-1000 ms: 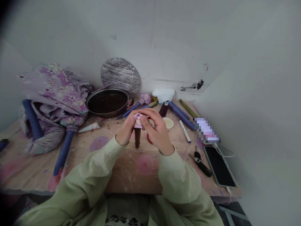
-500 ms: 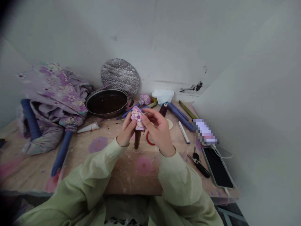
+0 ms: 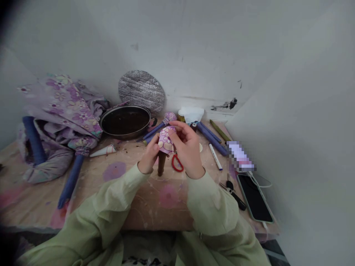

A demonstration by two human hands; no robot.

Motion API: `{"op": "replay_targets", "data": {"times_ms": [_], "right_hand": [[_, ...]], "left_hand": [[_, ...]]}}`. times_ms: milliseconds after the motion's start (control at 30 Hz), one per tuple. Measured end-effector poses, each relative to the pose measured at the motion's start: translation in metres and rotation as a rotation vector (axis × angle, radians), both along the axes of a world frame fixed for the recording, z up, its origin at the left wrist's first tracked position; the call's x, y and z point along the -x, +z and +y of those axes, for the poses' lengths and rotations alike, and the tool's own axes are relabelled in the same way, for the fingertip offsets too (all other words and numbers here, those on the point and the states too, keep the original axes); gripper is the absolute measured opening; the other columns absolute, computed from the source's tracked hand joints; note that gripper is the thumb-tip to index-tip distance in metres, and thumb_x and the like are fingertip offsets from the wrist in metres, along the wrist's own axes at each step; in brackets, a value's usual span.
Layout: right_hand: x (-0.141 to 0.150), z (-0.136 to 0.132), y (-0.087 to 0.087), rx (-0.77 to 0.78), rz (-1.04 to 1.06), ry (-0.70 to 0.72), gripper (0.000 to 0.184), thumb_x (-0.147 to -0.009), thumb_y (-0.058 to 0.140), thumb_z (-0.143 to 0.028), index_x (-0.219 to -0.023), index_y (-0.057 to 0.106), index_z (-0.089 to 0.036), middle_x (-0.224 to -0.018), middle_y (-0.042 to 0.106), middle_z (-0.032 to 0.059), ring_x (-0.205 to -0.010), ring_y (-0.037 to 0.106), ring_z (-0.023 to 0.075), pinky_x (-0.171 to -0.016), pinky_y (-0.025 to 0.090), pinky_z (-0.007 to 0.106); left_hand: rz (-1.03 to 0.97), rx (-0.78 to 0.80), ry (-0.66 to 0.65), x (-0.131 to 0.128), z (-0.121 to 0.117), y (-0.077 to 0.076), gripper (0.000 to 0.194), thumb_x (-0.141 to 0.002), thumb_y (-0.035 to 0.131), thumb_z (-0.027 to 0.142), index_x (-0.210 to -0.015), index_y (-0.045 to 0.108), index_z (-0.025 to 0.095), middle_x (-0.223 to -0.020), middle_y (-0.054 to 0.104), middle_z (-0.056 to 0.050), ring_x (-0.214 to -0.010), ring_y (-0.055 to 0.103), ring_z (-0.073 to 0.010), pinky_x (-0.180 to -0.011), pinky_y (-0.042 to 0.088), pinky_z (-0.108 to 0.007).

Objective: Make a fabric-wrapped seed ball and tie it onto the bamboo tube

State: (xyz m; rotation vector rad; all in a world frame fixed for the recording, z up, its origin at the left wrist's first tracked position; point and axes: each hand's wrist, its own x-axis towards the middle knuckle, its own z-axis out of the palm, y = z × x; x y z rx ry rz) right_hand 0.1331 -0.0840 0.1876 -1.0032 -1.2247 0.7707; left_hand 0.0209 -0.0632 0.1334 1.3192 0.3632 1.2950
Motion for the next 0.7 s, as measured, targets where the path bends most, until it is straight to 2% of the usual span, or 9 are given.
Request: {"op": "replay_targets", "data": {"times_ms": [133,267,433,567,700], "right_hand": [[0.003,-0.003,-0.007,0.008,-0.016,-0.061,0.016,-0.079,0.059,-0.030,-0.092,0.065,-0.022,-0.085,0.067,0.0012,-0.076,0.062,0.0142,-0.069,0.052,0.029],[0.010,-0.004,-0.003,-0.030,-0.001,-0.065,0.015,-0.080,0.058,-0.032,-0.087,0.066,-0.022,-0.088,0.068,0.0021,-0.078,0.063,0.0155,-0.069,0.053,0.030],[0.016,-0.008,0.001,-0.027,-0.061,-0.088,0.014,-0.077,0.063,-0.031,-0.087,0.068,-0.023,-0.086,0.068,0.0018,-0.077,0.063,0.0164,-0.067,0.053,0.031],[0.011,-0.012,0.000,-0.084,-0.095,-0.232,0.014,-0.076,0.065,-0.031,-0.085,0.069,-0.021,-0.084,0.070,0.0022,-0.072,0.062,0.0154,-0.066,0.051,0.031],[0.008,-0.016,0.000,-0.102,-0.218,-0.317,0.018,-0.077,0.063,-0.035,-0.082,0.070,-0.019,-0.079,0.071,0.0025,-0.066,0.060,0.0150,-0.064,0.049,0.031]], "left_hand": [[0.066,-0.085,0.072,0.002,0.001,0.001,0.056,-0.074,0.057,0.061,-0.110,0.054,0.018,-0.107,0.061,-0.007,-0.100,0.056,-0.0224,-0.091,0.044,-0.035],[0.100,-0.096,0.071,0.001,0.001,-0.003,0.069,-0.070,0.056,0.066,-0.120,0.052,0.018,-0.120,0.058,-0.011,-0.114,0.051,-0.0275,-0.096,0.042,-0.039],[0.091,-0.102,0.103,0.000,-0.001,-0.007,0.075,-0.071,0.043,0.075,-0.118,0.054,0.018,-0.109,0.063,-0.012,-0.113,0.053,-0.0277,-0.088,0.047,-0.039],[0.111,-0.064,0.100,-0.001,-0.002,-0.008,0.078,-0.075,0.027,0.078,-0.112,0.059,0.018,-0.098,0.066,-0.011,-0.105,0.058,-0.0271,-0.083,0.050,-0.040],[0.068,-0.042,0.081,-0.003,-0.001,-0.007,0.081,-0.075,0.024,0.079,-0.112,0.060,0.017,-0.099,0.067,-0.012,-0.108,0.057,-0.0275,-0.084,0.049,-0.039]]}}
